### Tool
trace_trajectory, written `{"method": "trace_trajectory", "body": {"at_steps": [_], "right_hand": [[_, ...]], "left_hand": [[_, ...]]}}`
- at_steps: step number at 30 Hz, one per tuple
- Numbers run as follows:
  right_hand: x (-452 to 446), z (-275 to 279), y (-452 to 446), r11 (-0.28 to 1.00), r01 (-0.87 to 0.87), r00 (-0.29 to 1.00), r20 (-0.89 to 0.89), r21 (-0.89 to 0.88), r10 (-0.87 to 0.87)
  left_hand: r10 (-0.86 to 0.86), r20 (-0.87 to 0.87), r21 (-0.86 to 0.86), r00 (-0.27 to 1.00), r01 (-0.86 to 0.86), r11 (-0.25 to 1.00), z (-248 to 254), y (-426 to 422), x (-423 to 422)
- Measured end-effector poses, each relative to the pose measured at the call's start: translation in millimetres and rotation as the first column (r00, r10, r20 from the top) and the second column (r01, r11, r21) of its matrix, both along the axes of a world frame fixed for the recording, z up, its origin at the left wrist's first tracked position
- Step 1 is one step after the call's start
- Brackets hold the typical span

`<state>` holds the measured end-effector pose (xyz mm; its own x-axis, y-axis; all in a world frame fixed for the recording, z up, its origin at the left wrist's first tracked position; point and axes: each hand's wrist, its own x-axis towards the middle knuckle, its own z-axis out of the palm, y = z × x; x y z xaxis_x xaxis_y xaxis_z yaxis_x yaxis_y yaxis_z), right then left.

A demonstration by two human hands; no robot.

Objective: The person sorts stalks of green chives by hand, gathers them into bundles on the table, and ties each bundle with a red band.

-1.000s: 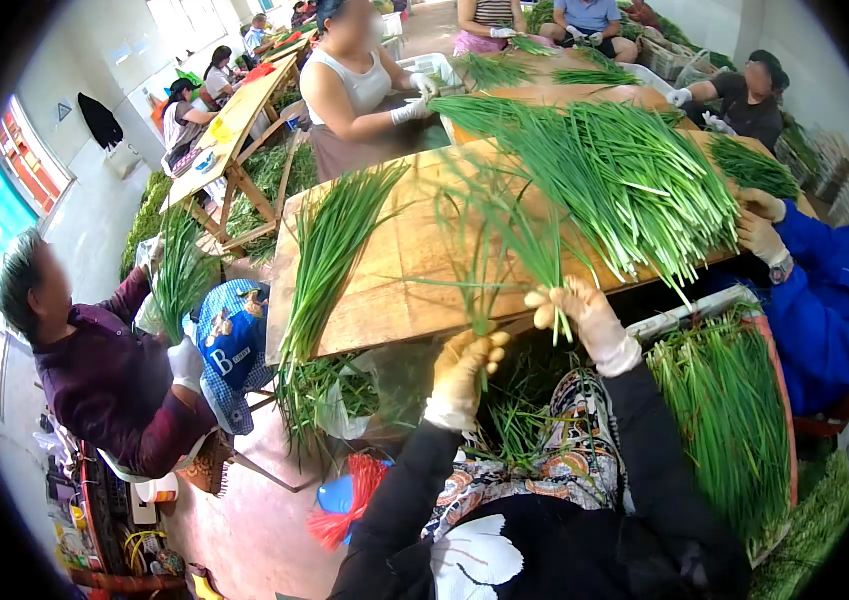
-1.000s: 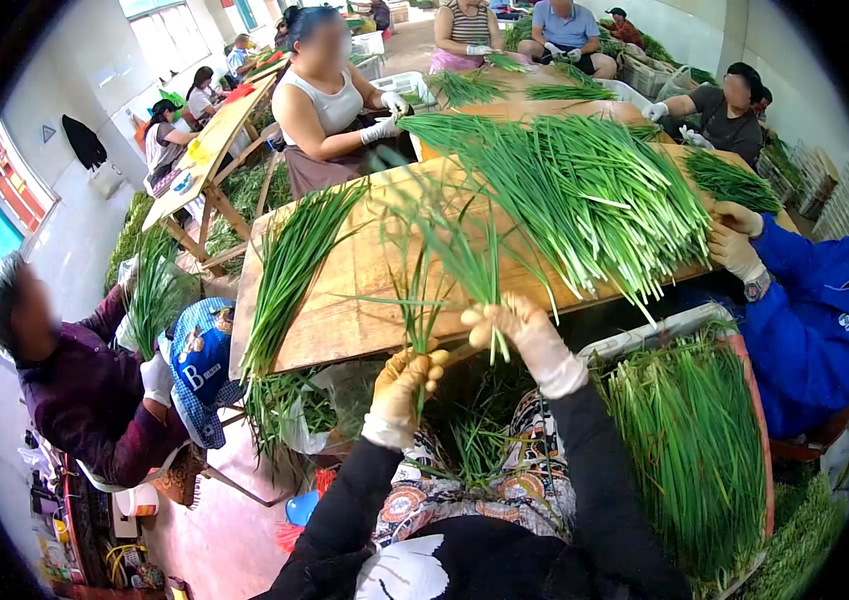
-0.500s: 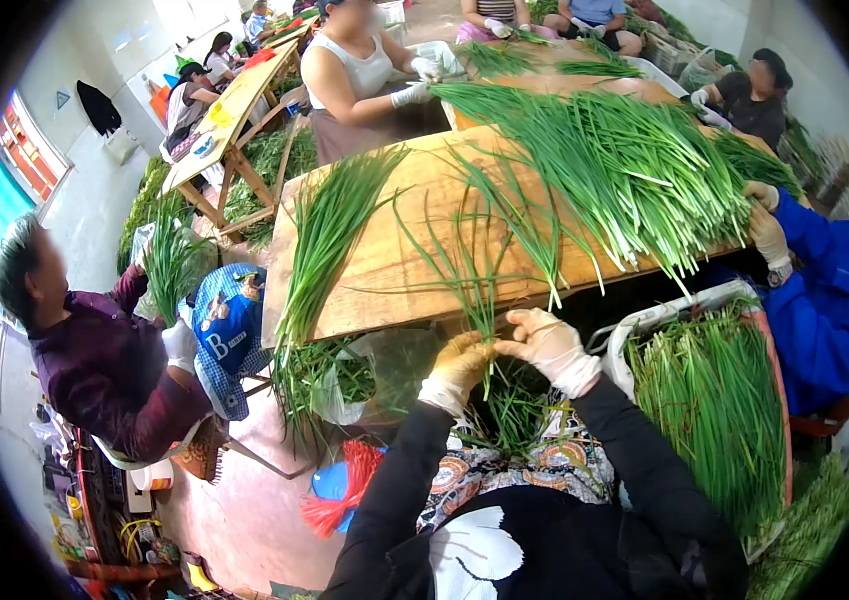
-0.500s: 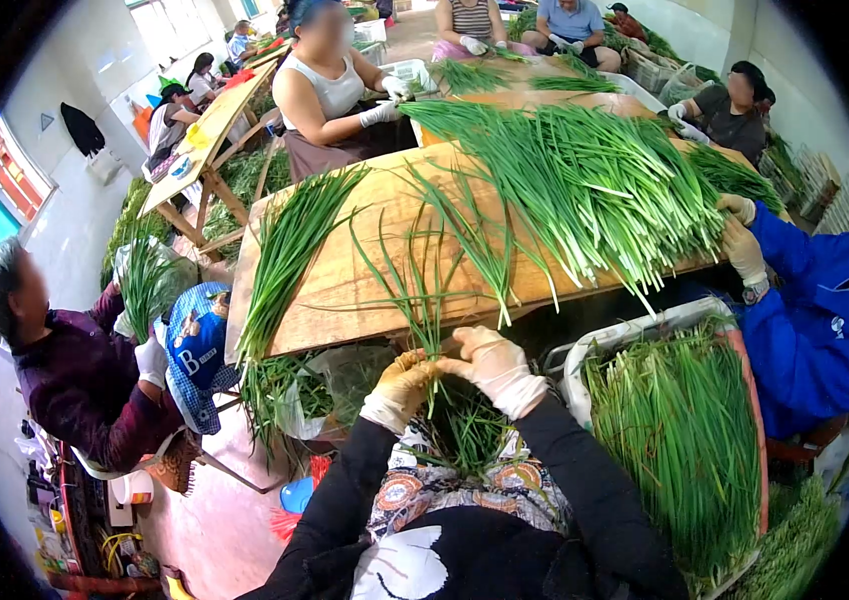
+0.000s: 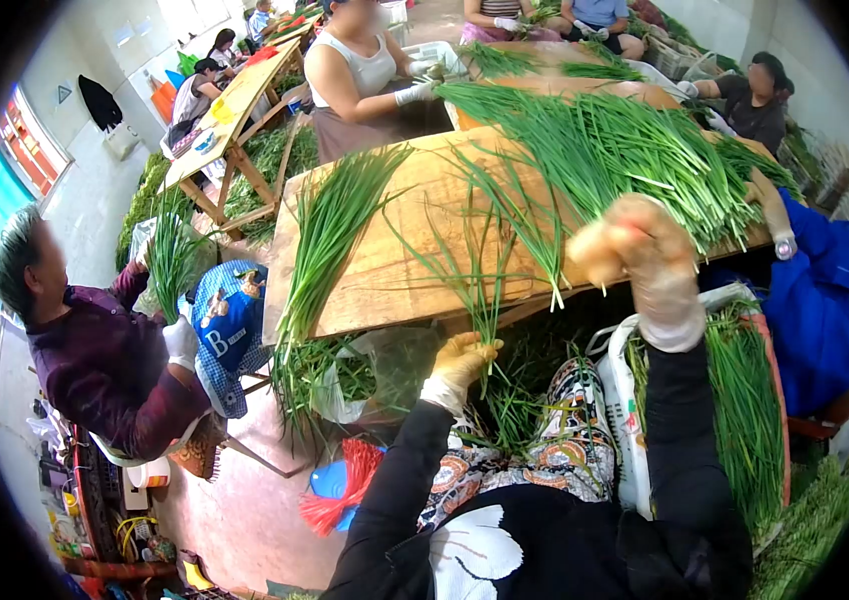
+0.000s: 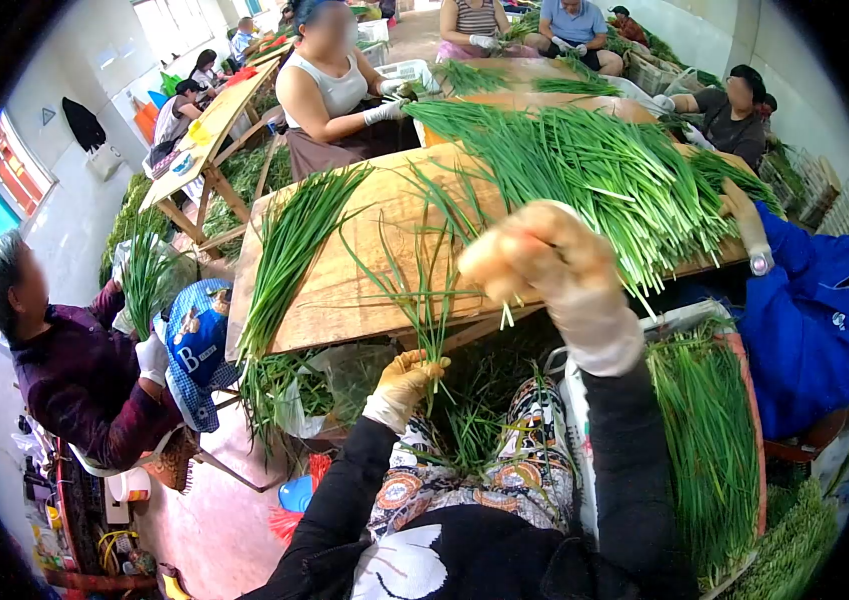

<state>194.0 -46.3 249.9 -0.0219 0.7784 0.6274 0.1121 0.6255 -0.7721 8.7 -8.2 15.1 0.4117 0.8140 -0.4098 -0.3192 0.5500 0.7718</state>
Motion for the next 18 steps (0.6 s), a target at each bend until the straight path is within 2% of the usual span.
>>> {"method": "trace_trajectory", "body": {"at_steps": [1,2,3,4,5,6,7,9,12,15,17,18], "right_hand": [[7.9,12.1,-13.5,0.997,-0.06,0.997,-0.048,-0.057,0.057],[17.2,16.5,-21.5,0.973,-0.22,0.975,-0.036,-0.065,0.218],[18.8,5.5,-14.1,0.921,-0.38,0.925,0.034,0.085,0.378],[21.6,-4.4,-13.1,0.949,-0.245,0.936,0.207,-0.2,0.285],[22.5,-16.7,-12.1,0.9,-0.044,0.889,0.394,-0.435,0.234],[18.7,-43.9,-3.4,0.956,0.122,0.762,0.642,-0.267,0.082],[13.3,-75.9,8.1,0.97,0.239,0.569,0.817,-0.054,-0.095],[-1.8,-120.3,28.2,0.93,0.282,0.105,0.956,0.236,-0.275],[-2.6,-181.5,63.3,0.813,0.235,-0.053,0.842,0.533,-0.537],[7.2,-171.2,64.1,0.947,0.118,-0.025,0.954,0.299,-0.298],[12.1,-143.6,61.2,0.995,0.095,0.103,0.995,-0.015,0.005],[21.4,-137.7,62.7,0.996,0.079,0.313,0.95,-0.047,0.02]], "left_hand": [[-0.029,0.054,-0.011,0.998,0.03,0.999,0.6,-0.5,0.3],[-0.057,0.108,-0.02,0.993,0.059,0.998,1.2,-0.7,0.5],[-0.056,0.11,-0.018,0.992,0.058,0.998,2.4,-1.2,-0.3],[-0.107,0.227,-0.027,0.968,0.116,0.993,4.3,-1.6,-1.6],[-0.151,0.341,-0.026,0.928,0.17,0.985,6.9,-1.6,-2.8],[-0.181,0.398,-0.012,0.899,0.203,0.979,10.7,-2.9,-4.8],[-0.175,0.395,-0.006,0.902,0.193,0.981,15.1,-3.4,-5.0],[-0.17,0.438,-0.011,0.883,0.194,0.981,21.5,-4.4,-3.3],[-0.233,0.497,0.084,0.836,0.221,0.972,38.0,-0.2,-8.2],[-0.224,0.533,0.126,0.816,0.186,0.975,49.1,5.2,-19.2],[-0.164,0.518,0.081,0.839,0.143,0.986,50.1,6.7,-29.3],[-0.154,0.517,0.079,0.842,0.132,0.988,42.2,8.4,-30.4]]}}
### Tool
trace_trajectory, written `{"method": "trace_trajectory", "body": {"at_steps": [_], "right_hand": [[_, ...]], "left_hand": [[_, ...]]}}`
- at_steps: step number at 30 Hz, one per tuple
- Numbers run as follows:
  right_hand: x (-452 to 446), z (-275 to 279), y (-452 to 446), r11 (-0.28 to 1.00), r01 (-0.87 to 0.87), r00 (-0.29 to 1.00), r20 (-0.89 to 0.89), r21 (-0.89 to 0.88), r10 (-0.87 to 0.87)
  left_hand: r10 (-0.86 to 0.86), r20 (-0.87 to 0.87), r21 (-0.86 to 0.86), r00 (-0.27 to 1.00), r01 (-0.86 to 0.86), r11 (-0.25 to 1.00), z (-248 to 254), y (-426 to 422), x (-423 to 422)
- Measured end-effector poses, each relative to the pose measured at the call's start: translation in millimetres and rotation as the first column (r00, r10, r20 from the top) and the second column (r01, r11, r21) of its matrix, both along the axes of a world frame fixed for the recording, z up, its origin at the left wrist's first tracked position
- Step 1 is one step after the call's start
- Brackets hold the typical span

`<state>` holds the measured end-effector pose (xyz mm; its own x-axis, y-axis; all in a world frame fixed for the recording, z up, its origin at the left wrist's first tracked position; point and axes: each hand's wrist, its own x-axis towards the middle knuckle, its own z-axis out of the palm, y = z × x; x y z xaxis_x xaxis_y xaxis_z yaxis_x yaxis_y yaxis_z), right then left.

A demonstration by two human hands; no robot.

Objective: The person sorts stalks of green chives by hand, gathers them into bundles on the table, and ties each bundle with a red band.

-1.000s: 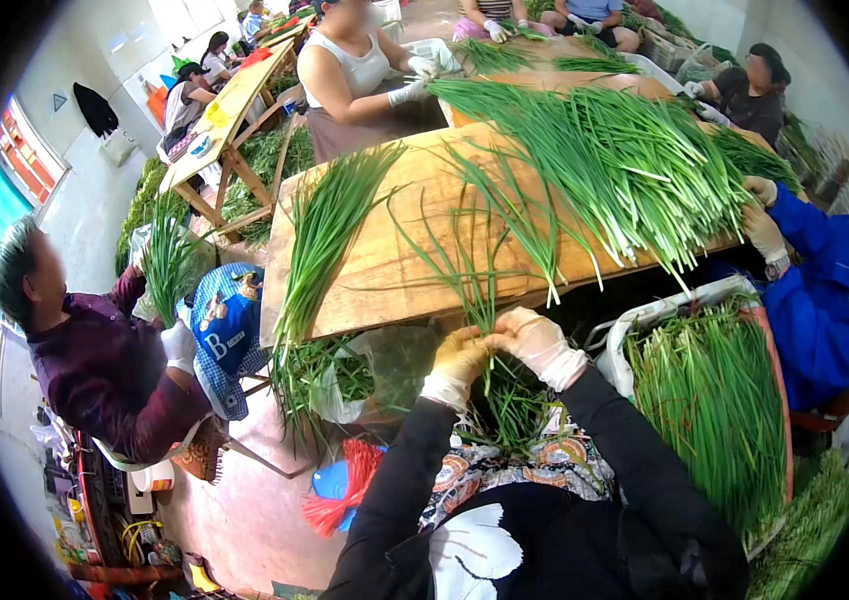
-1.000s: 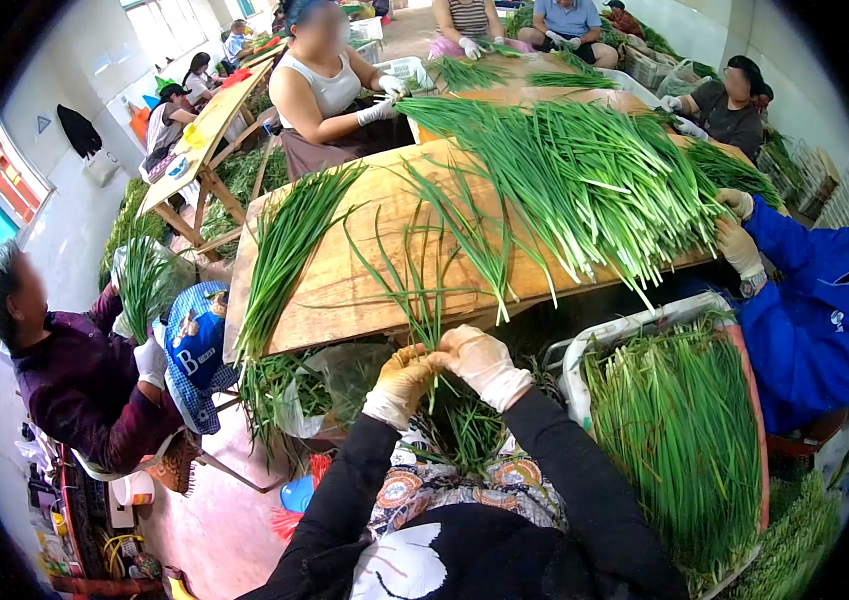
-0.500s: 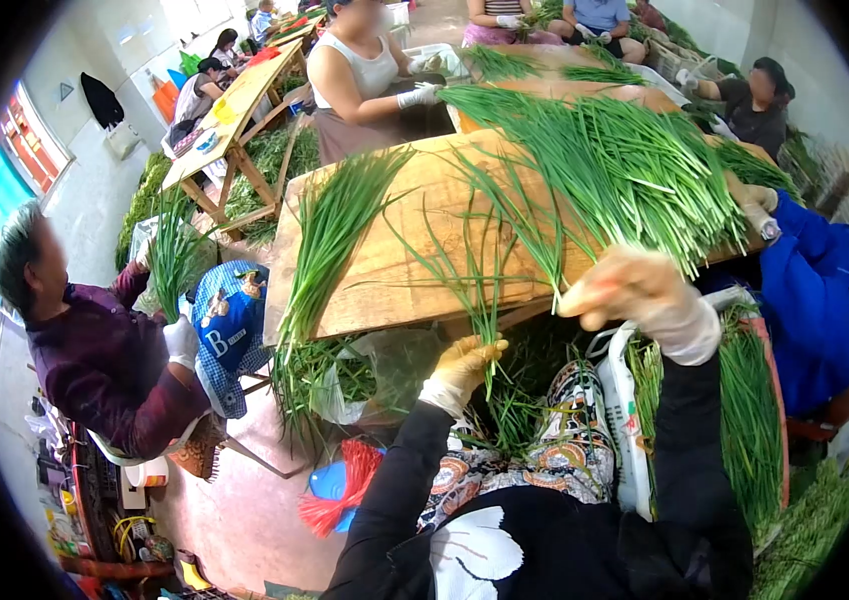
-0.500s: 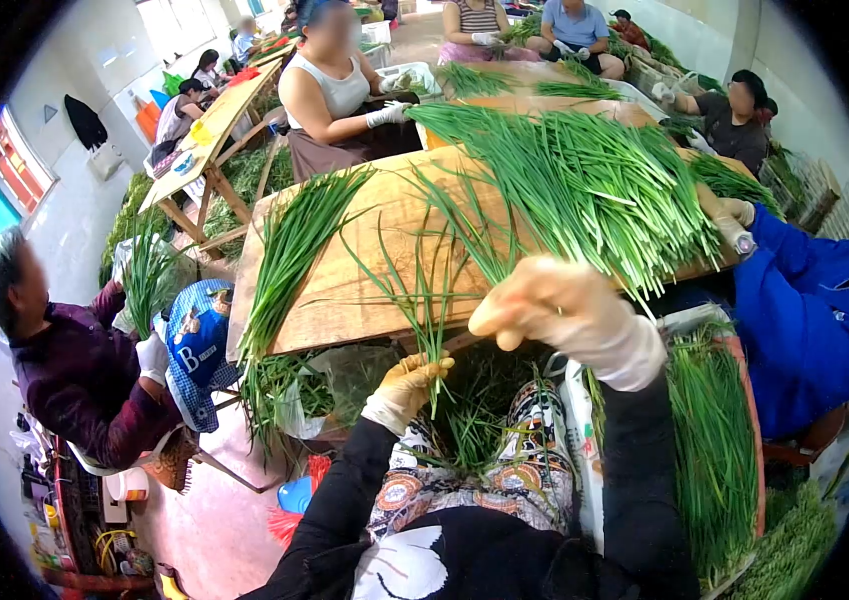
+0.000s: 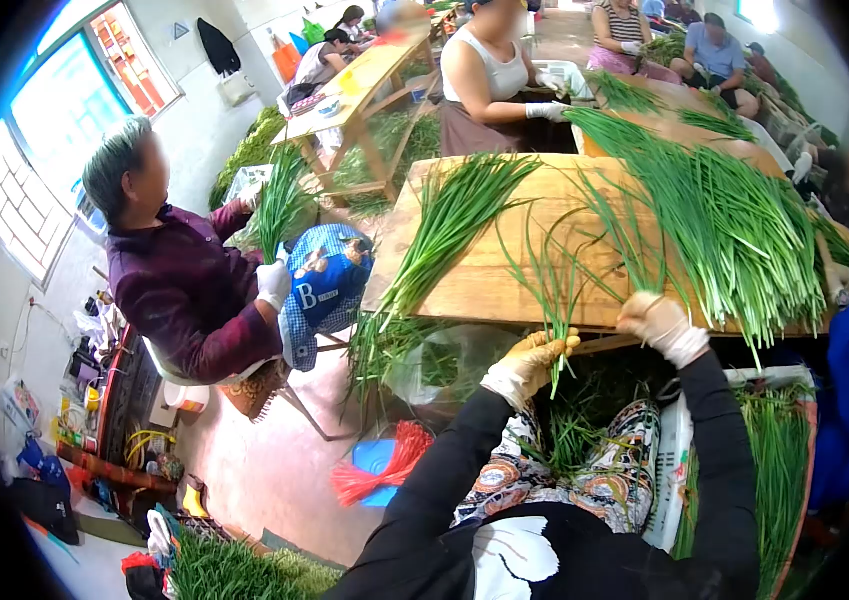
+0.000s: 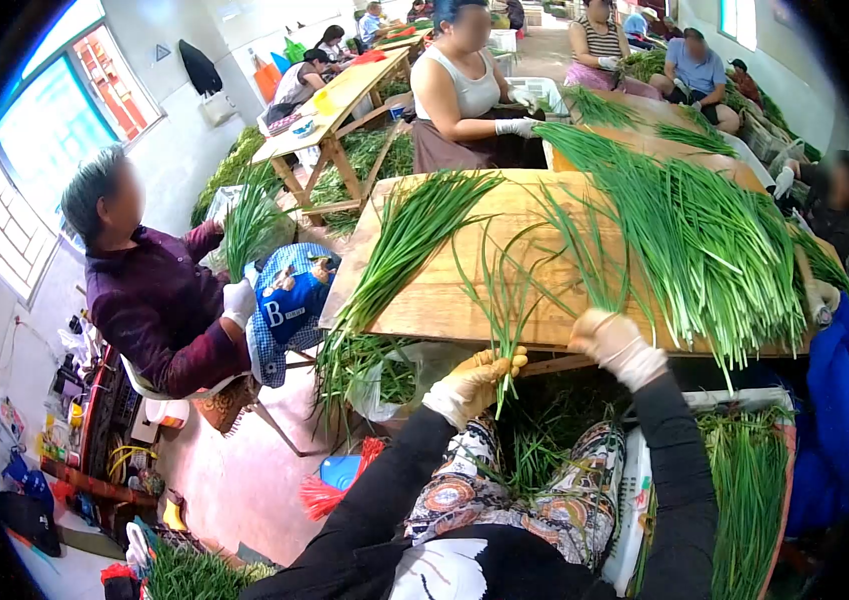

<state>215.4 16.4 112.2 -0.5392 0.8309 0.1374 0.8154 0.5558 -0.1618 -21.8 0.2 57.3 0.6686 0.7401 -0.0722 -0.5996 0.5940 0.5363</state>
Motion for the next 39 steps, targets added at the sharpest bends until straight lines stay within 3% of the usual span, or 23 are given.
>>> {"method": "trace_trajectory", "body": {"at_steps": [1,3,4,5,6,9,12,14,15,16,17,18,19,21,23,25,27,30,31,35,37,38,39], "right_hand": [[9.9,6.4,4.5,0.996,0.004,0.967,-0.254,-0.085,-0.025],[6.1,55.5,-3.3,0.932,-0.054,0.568,-0.779,-0.358,-0.267],[12.4,66.1,3.4,0.948,-0.166,0.385,-0.903,-0.272,-0.192],[18.2,78.9,6.2,0.959,-0.213,0.248,-0.96,-0.186,-0.131],[18.0,104.3,-2.5,0.977,-0.081,0.251,-0.953,-0.197,-0.171],[18.6,146.2,-29.5,0.996,-0.058,0.043,-0.996,-0.074,-0.072],[17.6,148.5,-63.6,0.968,-0.251,0.054,-0.998,-0.001,0.013],[16.0,130.8,-80.6,0.862,-0.473,0.187,-0.977,-0.182,-0.104],[12.5,121.7,-95.3,0.761,-0.509,0.276,-0.914,-0.402,-0.299],[5.3,115.8,-100.3,0.602,-0.443,0.499,-0.741,-0.664,-0.449],[-0.2,93.4,-95.8,0.484,-0.354,0.743,-0.555,-0.8,-0.374],[4.4,51.7,-94.8,0.525,-0.304,0.86,-0.467,-0.795,-0.208],[6.1,28.9,-97.9,0.852,-0.094,0.994,-0.096,-0.515,0.052],[-9.9,12.0,-86.4,0.87,0.112,0.907,-0.307,-0.48,-0.287],[-28.7,-14.0,-75.4,0.691,0.202,0.743,-0.351,-0.694,-0.57],[-45.3,-28.7,-73.4,0.883,0.166,0.866,-0.364,-0.438,-0.343],[-54.2,-50.5,-68.0,0.723,-0.027,0.522,-0.627,-0.69,-0.579],[-48.8,-53.7,-61.4,0.604,-0.189,0.388,-0.624,-0.774,-0.678],[-48.2,-56.1,-61.8,0.605,-0.183,0.383,-0.623,-0.775,-0.682],[-41.2,-64.0,-61.0,0.659,-0.29,0.0,-0.689,-0.694,-0.725],[-38.2,-59.2,-57.5,0.689,-0.199,-0.181,-0.665,-0.696,-0.724],[-28.7,-59.5,-55.1,0.729,-0.214,-0.162,-0.712,-0.65,-0.683],[-27.2,-45.7,-55.9,0.729,-0.185,-0.163,-0.711,-0.659,-0.684]], "left_hand": [[-0.003,-0.002,-0.017,1.0,0.003,1.0,-13.6,3.7,0.4],[-0.009,0.005,-0.034,1.0,0.009,0.999,-23.7,6.4,1.7],[-0.012,-0.031,-0.058,0.999,0.01,0.998,-25.2,5.1,3.1],[-0.024,-0.065,-0.084,0.998,0.018,0.996,-27.2,3.0,6.1],[-0.03,-0.085,-0.105,0.996,0.021,0.994,-30.4,3.1,8.2],[-0.042,-0.102,-0.118,0.994,0.03,0.993,-24.5,4.7,10.1],[-0.097,-0.154,-0.146,0.983,0.075,0.986,-22.0,8.7,4.6],[-0.111,-0.247,-0.101,0.963,0.088,0.991,-15.5,8.5,-0.7],[-0.129,-0.302,-0.101,0.944,0.103,0.99,-14.3,10.4,-1.2],[-0.127,-0.307,-0.07,0.943,0.11,0.991,-13.8,11.3,-1.5],[-0.122,-0.311,-0.038,0.943,0.116,0.993,-13.7,11.8,-0.8],[-0.126,-0.308,-0.039,0.943,0.12,0.992,-14.7,12.5,0.0],[-0.138,-0.319,-0.017,0.937,0.14,0.99,-16.1,14.2,0.3],[-0.152,-0.333,0.006,0.931,0.164,0.986,-15.9,15.1,2.6],[-0.152,-0.374,0.001,0.915,0.164,0.986,-12.8,11.9,10.4],[-0.094,-0.402,0.016,0.911,0.11,0.994,-10.1,7.0,18.2],[-0.056,-0.393,-0.014,0.918,0.054,0.998,-17.0,6.7,22.3],[0.011,-0.573,-0.016,0.82,-0.025,1.0,-23.1,7.2,22.1],[0.003,-0.572,-0.018,0.82,-0.017,1.0,-22.0,5.3,23.3],[0.149,-0.379,0.025,0.913,-0.15,0.988,-10.8,-3.3,19.8],[0.223,-0.331,0.062,0.917,-0.215,0.975,-13.6,-13.7,9.7],[0.225,-0.359,0.059,0.906,-0.219,0.974,-22.3,-18.8,1.3],[0.14,-0.375,0.178,0.917,-0.077,0.981,-82.3,-5.1,-14.8]]}}
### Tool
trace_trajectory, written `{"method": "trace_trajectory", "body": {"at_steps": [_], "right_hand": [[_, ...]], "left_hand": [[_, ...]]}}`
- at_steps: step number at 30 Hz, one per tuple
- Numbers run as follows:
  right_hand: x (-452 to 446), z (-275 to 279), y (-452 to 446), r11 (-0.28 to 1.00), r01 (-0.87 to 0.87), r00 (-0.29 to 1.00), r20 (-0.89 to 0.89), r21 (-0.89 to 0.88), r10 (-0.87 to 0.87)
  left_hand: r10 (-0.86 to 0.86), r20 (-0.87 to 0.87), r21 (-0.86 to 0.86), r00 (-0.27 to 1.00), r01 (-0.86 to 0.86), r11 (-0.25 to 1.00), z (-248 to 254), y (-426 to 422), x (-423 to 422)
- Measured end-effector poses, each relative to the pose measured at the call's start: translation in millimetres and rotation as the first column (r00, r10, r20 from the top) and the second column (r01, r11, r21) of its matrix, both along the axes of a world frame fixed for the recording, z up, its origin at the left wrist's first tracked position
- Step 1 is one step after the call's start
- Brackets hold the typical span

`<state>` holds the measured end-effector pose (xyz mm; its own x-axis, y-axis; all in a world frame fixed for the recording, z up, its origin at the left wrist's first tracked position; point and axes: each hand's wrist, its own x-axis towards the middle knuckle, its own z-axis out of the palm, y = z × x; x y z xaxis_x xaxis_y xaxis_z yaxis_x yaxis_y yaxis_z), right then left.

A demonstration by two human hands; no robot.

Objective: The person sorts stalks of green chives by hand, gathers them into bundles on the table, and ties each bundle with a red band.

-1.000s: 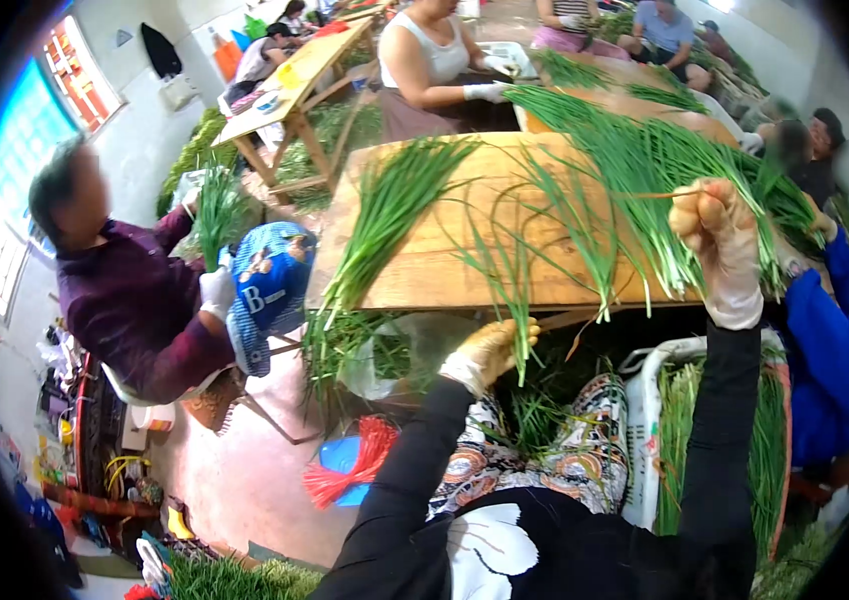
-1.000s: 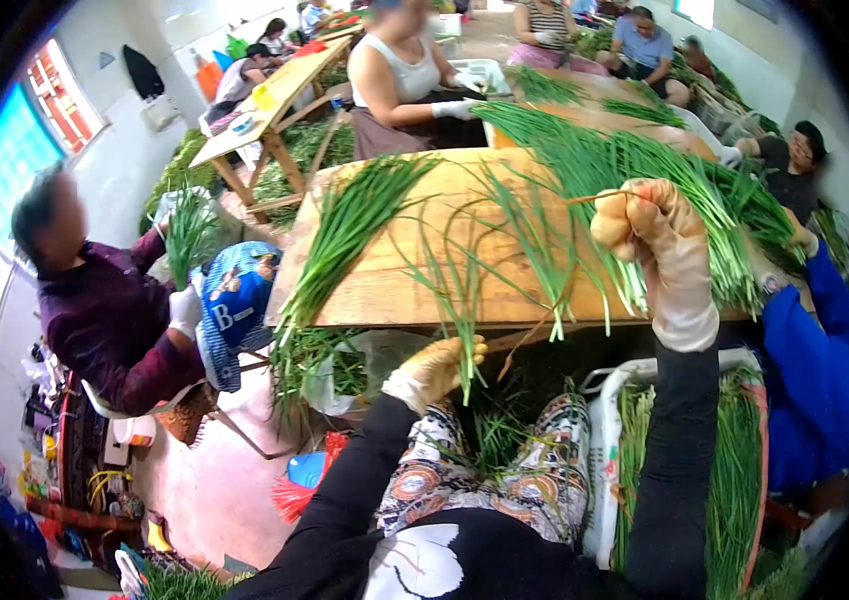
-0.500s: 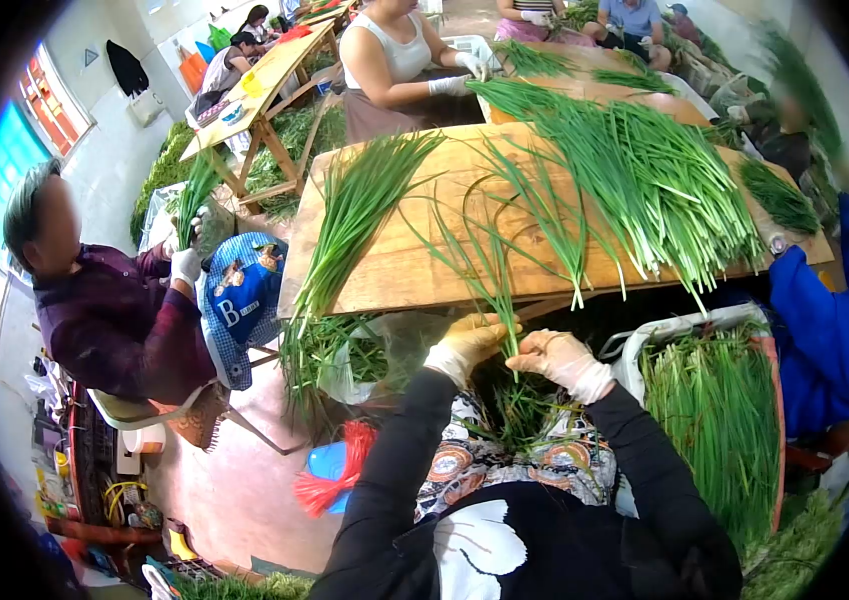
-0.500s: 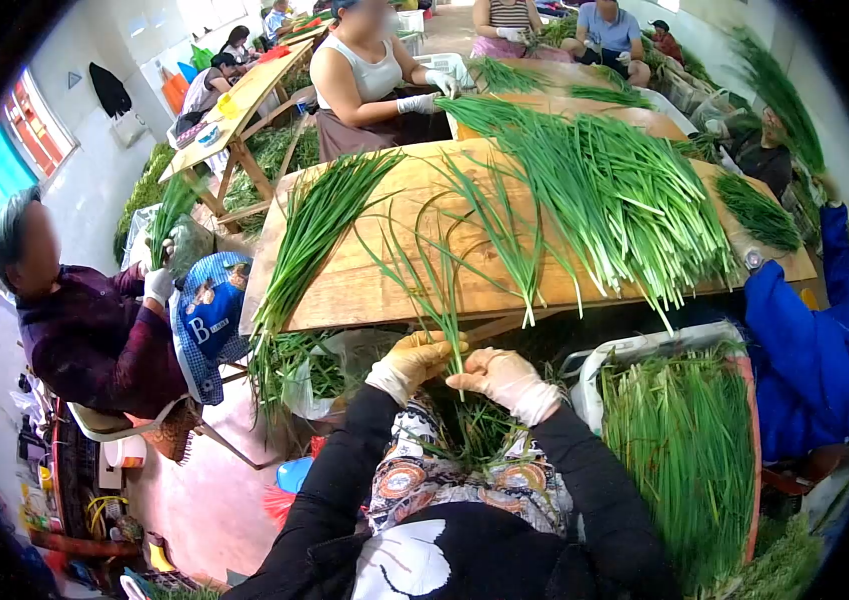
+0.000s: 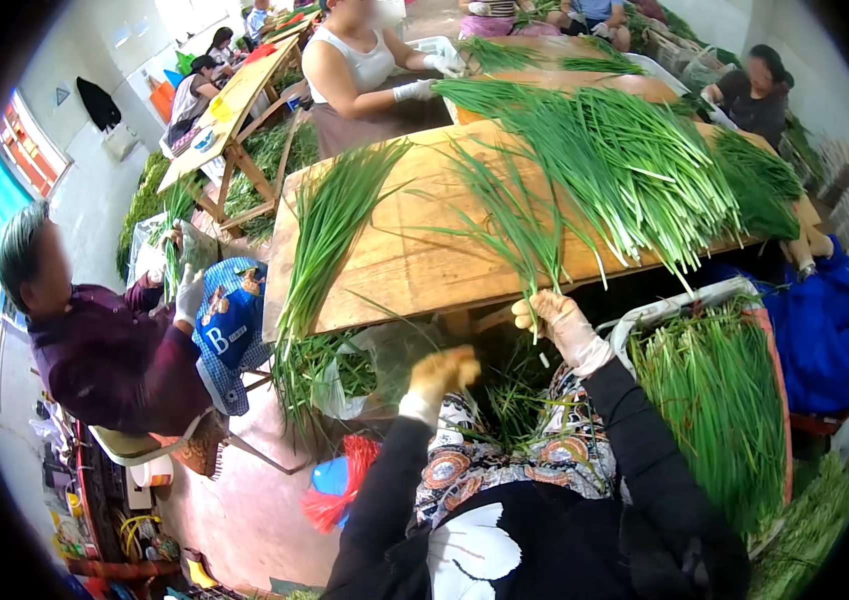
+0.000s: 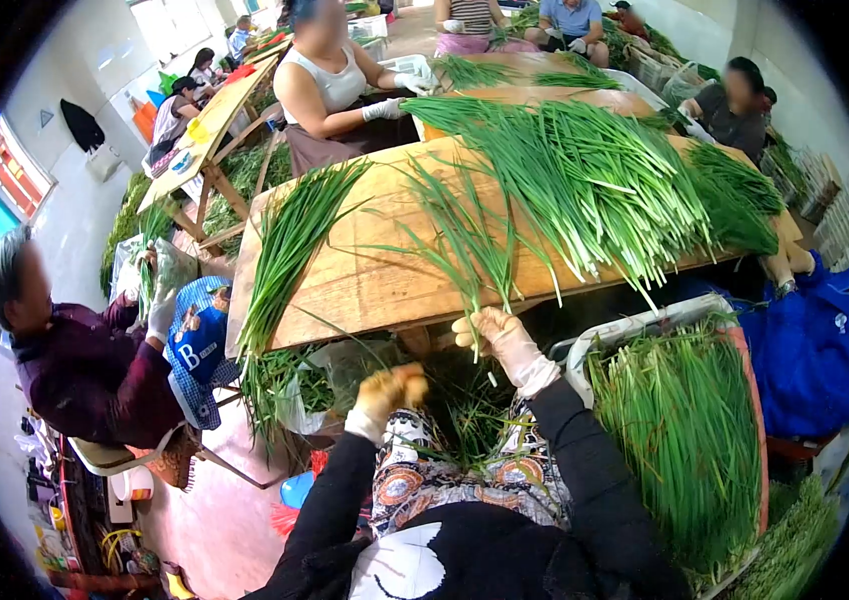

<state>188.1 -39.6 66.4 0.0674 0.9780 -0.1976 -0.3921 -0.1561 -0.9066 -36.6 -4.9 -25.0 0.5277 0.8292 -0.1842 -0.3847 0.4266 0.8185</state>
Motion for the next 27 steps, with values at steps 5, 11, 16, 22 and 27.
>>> {"method": "trace_trajectory", "body": {"at_steps": [5,11,16,22,27], "right_hand": [[0.9,29.0,-9.0,0.968,-0.242,0.951,0.214,0.062,0.224],[-27.8,-1.0,-23.2,0.974,-0.227,0.948,0.236,0.028,0.214],[-10.1,-9.3,-23.3,0.989,0.002,0.978,0.206,0.15,-0.033],[-18.6,-8.8,-48.6,0.994,-0.072,0.991,0.121,0.087,0.061],[-36.3,3.5,-68.3,0.819,-0.546,0.756,0.317,-0.176,0.573]], "left_hand": [[0.108,-0.906,0.348,0.409,0.575,0.74,36.9,-37.0,-15.3],[-0.271,-0.027,0.118,0.962,0.272,0.955,76.8,-9.6,36.9],[0.034,-0.012,-0.236,0.999,-0.036,0.971,83.7,-15.2,52.0],[-0.049,0.182,-0.256,0.982,0.095,0.962,64.1,-14.4,48.4],[0.076,-0.114,-0.04,0.991,-0.081,0.996,63.8,-31.6,47.2]]}}
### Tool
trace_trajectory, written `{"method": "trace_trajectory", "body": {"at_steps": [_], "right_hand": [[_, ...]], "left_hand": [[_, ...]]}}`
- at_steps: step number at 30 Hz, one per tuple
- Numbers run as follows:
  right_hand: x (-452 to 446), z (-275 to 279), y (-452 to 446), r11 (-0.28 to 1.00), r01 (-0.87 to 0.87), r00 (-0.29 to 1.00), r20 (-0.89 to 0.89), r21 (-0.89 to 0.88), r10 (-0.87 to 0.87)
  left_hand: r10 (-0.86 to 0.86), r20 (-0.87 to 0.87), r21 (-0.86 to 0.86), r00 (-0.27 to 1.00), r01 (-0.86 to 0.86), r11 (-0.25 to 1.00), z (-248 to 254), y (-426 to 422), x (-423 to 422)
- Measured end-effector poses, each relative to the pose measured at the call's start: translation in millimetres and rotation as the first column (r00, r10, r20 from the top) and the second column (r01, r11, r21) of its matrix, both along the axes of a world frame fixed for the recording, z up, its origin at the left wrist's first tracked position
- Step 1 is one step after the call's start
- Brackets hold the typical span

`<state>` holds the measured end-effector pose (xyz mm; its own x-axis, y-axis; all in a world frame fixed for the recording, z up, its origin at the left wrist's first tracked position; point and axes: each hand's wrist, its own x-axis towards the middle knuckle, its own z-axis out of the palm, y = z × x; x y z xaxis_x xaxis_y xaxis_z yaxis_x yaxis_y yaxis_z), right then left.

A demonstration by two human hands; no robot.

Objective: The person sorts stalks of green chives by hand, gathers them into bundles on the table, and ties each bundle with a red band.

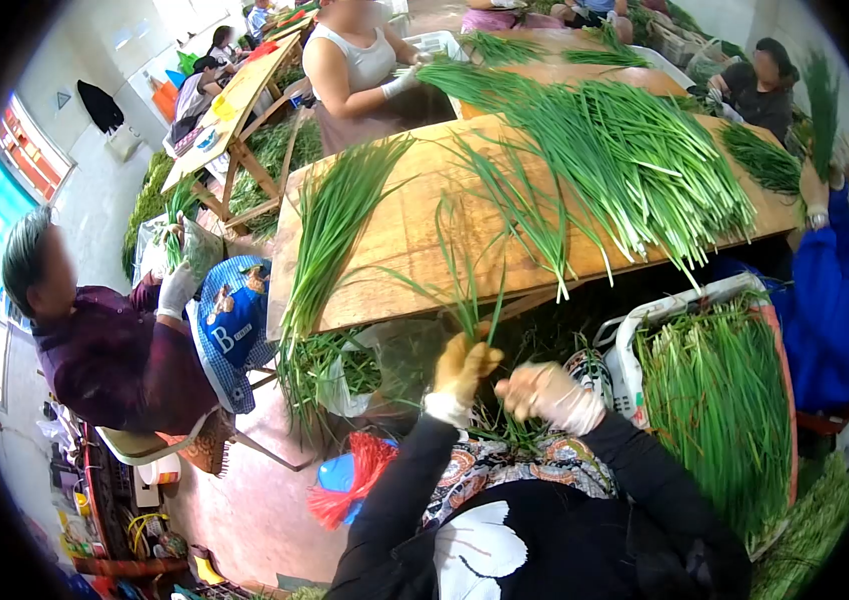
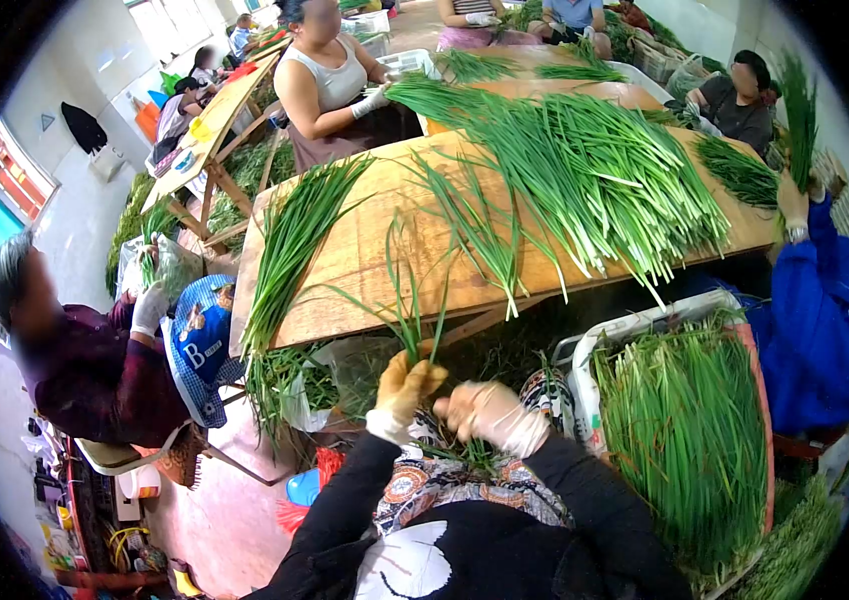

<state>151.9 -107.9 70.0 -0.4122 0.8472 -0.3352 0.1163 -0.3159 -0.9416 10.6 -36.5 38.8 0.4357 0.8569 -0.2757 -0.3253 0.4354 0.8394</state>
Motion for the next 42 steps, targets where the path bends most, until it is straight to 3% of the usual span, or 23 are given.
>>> {"method": "trace_trajectory", "body": {"at_steps": [2,3,4,5,6,7,8,9,11,13,15,17,19,21,23,25,27,28,29,30,33,39,42], "right_hand": [[17.6,10.1,19.6,0.888,0.271,0.778,-0.459,-0.372,-0.43],[24.6,16.4,24.1,0.852,0.485,0.688,-0.517,-0.196,-0.51],[42.6,20.5,31.6,0.837,0.548,0.777,-0.376,0.007,-0.505],[62.9,24.0,38.9,0.802,0.556,0.828,-0.219,0.215,-0.516],[77.8,33.2,42.9,0.779,0.567,0.815,-0.047,0.269,-0.577],[88.2,45.3,46.0,0.757,0.567,0.768,0.123,0.324,-0.628],[92.9,54.9,48.4,0.784,0.473,0.731,0.318,0.402,-0.604],[96.7,60.3,50.4,0.815,0.362,0.652,0.502,0.453,-0.568],[99.5,61.6,60.5,0.846,0.316,0.662,0.54,0.429,-0.521],[102.5,69.7,68.4,0.718,0.428,0.577,0.445,0.549,-0.684],[114.4,50.5,80.8,0.694,0.338,0.526,0.484,0.636,-0.699],[121.0,51.4,86.6,0.787,0.18,0.373,0.7,0.59,-0.609],[130.5,12.2,97.6,0.792,0.119,0.358,0.718,0.6,-0.597],[99.9,47.0,86.8,0.887,-0.002,0.262,0.856,0.463,-0.446],[86.5,41.2,88.5,0.897,-0.172,0.113,0.912,0.408,-0.393],[85.4,23.3,92.7,0.883,-0.13,0.208,0.883,0.451,-0.42],[91.9,16.5,98.8,0.912,-0.07,0.229,0.896,0.405,-0.38],[93.5,29.2,93.6,0.908,0.092,0.452,0.795,0.409,-0.405],[94.4,42.1,86.5,0.897,0.246,0.638,0.635,0.367,-0.435],[94.5,40.4,78.1,0.87,0.446,0.857,0.18,0.209,-0.483],[89.8,52.9,55.2,0.889,0.458,0.829,-0.368,0.012,-0.422],[56.9,28.9,21.0,0.995,0.102,0.919,-0.384,0.011,-0.09],[47.5,20.6,17.1,0.999,-0.042,0.951,-0.308,-0.007,0.038]], "left_hand": [[-0.004,-0.382,0.132,0.924,0.059,0.989,-4.6,-4.6,-24.7],[-0.128,-0.769,0.201,0.626,0.427,0.882,20.7,-8.7,-43.7],[-0.194,-0.927,0.135,0.322,0.767,0.627,-14.0,-3.6,-81.1],[-0.471,-0.881,-0.23,0.052,0.822,0.521,-23.7,0.8,-107.8],[-0.435,-0.861,-0.075,0.264,0.779,0.622,-35.4,4.3,-145.1],[-0.364,-0.882,-0.146,0.3,0.56,0.816,14.8,3.8,-143.8],[-0.335,-0.89,-0.148,0.31,0.498,0.854,40.3,4.1,-146.8],[-0.302,-0.945,-0.136,0.129,0.684,0.717,38.6,3.7,-154.0],[-0.422,-0.905,-0.259,0.053,0.718,0.646,87.1,-0.2,-139.6],[-0.4,-0.839,-0.145,0.368,0.559,0.817,109.8,0.6,-134.6],[-0.472,-0.881,-0.324,-0.004,0.732,0.599,85.3,4.4,-138.1],[-0.532,-0.789,-0.228,0.306,0.659,0.717,69.4,4.8,-147.6],[-0.605,-0.546,-0.208,0.58,0.606,0.768,127.5,4.6,-137.4],[-0.593,-0.459,-0.154,0.661,0.598,0.786,154.5,12.7,-138.7],[-0.407,-0.331,0.178,0.851,0.48,0.859,158.9,7.5,-142.7],[-0.208,-0.213,0.339,0.955,0.272,0.901,166.8,7.4,-133.7],[-0.111,-0.017,0.387,0.994,0.109,0.916,155.5,21.2,-114.5],[-0.051,0.08,0.315,0.996,0.023,0.949,152.2,25.2,-99.1],[0.018,0.171,0.23,0.985,-0.058,0.971,147.9,25.2,-81.5],[-0.03,0.241,0.161,0.97,-0.01,0.987,137.3,25.6,-70.3],[-0.072,0.31,-0.075,0.948,0.1,0.992,92.6,32.1,-34.6],[-0.185,0.414,-0.193,0.891,0.285,0.939,51.2,28.4,21.7],[-0.233,0.254,-0.219,0.939,0.291,0.931,38.1,27.5,23.8]]}}
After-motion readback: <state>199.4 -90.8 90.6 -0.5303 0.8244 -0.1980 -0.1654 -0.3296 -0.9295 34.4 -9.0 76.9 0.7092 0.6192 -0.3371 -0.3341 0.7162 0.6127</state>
